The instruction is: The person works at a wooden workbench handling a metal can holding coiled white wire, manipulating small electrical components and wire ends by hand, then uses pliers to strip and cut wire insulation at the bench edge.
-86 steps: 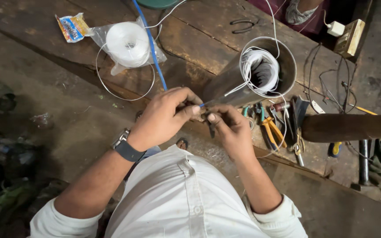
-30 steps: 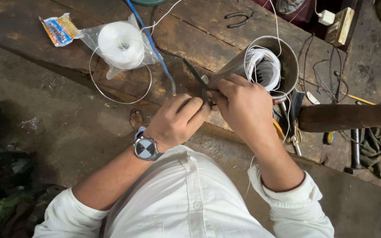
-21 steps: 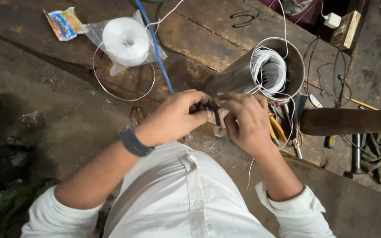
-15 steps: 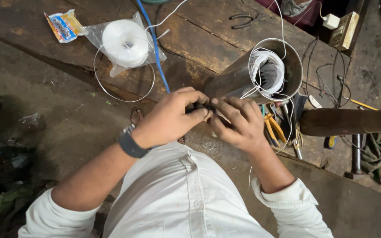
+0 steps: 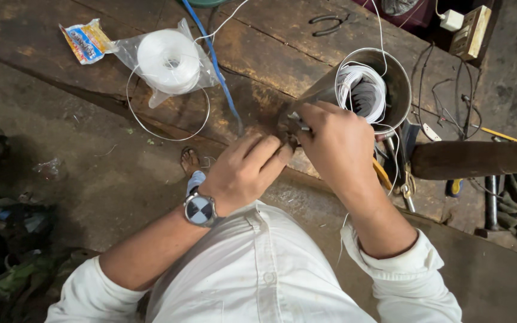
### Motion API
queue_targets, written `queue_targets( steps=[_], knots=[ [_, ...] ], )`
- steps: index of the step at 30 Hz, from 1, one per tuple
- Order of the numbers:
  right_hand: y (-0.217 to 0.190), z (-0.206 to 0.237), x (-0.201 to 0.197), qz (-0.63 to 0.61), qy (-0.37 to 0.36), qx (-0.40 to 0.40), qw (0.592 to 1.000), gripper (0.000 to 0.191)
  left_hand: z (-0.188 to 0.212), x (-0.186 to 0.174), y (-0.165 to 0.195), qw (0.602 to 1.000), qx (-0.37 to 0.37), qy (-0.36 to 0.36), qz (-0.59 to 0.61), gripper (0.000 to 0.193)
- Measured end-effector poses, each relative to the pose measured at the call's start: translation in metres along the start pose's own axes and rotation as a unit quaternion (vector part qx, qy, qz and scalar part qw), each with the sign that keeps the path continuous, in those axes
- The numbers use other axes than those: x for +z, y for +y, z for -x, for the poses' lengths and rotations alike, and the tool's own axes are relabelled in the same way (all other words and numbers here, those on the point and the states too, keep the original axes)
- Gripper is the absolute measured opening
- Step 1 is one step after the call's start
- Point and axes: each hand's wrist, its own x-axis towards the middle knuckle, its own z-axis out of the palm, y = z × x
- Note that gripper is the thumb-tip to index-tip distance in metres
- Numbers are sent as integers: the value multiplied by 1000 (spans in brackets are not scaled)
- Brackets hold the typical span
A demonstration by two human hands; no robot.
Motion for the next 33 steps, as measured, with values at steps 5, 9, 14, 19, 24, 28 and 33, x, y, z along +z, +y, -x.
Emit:
queue_targets(
  steps=[5, 9, 14, 19, 24, 28, 33],
  knots=[
    [2, 17, 3, -223, 47, -32, 973, 35, -11, 2, 2, 974, -188, -11, 124, 20],
    [6, 31, 11, -121, 115, -171, 971, 36, -23, -10, -11, 755, -474, -204, 404, 21],
    [11, 33, 14, 23, 214, -320, 923, 33, -22, -19, -11, 868, -336, -138, 339, 15],
    [11, 23, 5, -96, 168, -157, 968, 20, -10, -13, 3, 972, -167, -42, 161, 24],
    [2, 8, -1, -77, 54, -25, 995, 20, -3, -6, 5, 994, -68, -21, 84, 23],
    [-2, 7, -3, -26, 18, 33, 999, 16, -3, -1, 3, 999, -34, -9, 25, 33],
    [1, 24, 0, -202, 54, -46, 977, 29, -9, 1, 2, 964, -199, -11, 177, 17]
  ],
)
